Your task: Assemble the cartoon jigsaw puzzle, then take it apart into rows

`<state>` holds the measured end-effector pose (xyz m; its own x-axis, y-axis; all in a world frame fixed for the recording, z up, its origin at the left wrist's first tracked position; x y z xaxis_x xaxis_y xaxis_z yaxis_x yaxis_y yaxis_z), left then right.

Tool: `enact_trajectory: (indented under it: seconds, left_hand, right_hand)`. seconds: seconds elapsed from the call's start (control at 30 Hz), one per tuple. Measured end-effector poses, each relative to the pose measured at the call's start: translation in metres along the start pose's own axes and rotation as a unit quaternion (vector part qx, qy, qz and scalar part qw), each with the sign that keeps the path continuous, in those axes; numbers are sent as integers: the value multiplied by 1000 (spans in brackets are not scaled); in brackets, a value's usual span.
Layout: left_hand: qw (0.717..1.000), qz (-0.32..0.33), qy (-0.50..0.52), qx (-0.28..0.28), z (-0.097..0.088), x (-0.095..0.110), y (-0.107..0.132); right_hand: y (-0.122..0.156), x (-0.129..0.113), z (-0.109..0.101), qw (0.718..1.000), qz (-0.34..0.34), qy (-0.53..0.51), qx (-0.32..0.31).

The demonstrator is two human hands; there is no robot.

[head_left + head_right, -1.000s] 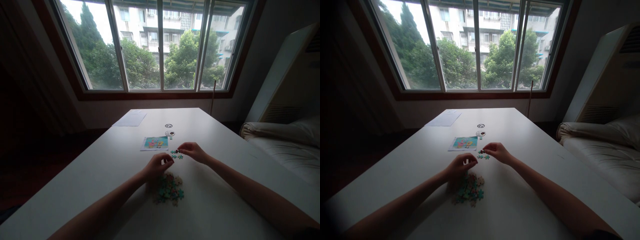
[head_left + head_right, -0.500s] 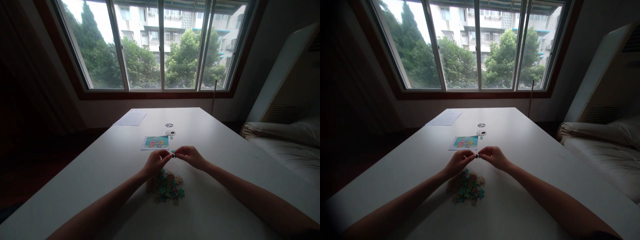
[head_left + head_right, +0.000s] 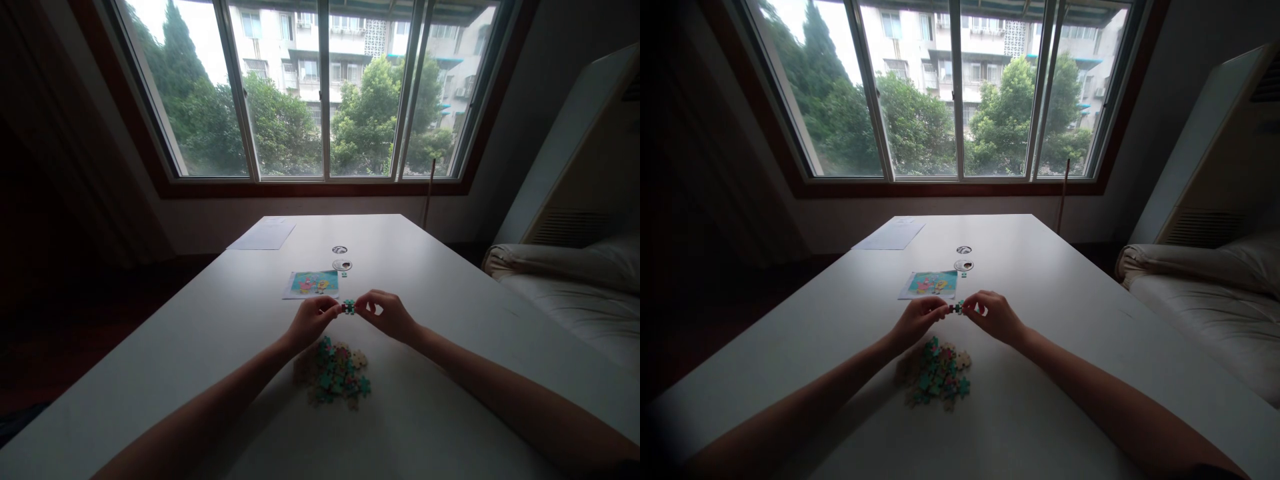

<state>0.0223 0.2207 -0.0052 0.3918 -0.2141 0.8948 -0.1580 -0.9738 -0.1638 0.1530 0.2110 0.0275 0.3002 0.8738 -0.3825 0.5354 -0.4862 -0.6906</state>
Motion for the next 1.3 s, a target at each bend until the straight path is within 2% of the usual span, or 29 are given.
enact_trajectory:
  seconds: [0.33,0.47,0.7,0.87,0.97,1.07,1.2,1.3]
  left_hand:
    - [999,20,-8,-30,5,11,0]
    - [998,28,-39,-38,5,19,1]
    - [989,61,-137,-15,-15,29,24]
    - [982,51,-184,9,-27,15,43]
    - [980,45,-194,15,-30,10,48]
    - [975,55,-217,19,-29,10,49]
    - [971,64,-231,3,-23,9,50]
    - [972,60,-226,4,-23,7,49]
  right_hand:
    - [-2,-10,-4,998,-38,42,-6]
    - [-2,-12,-13,998,-47,51,-3]
    - [11,5,-46,995,-28,92,36]
    - [23,13,-62,993,-3,87,77]
    - [30,17,-62,994,14,84,71]
    - [40,32,-56,993,64,83,50]
    - [55,60,-41,985,144,92,-12]
    - [61,70,-34,981,161,97,-52]
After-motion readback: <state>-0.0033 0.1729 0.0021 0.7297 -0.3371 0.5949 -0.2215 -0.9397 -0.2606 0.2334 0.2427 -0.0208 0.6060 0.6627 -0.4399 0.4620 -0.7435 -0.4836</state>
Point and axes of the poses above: each hand's wrist, its own y-axis away from the middle knuckle, its own z-axis out of the palm, x = y × z, the point moved 10 cm from there along -y, towards the middle knuckle, and after that the axes turned 11 degrees about -z, right-handed, at the moved point
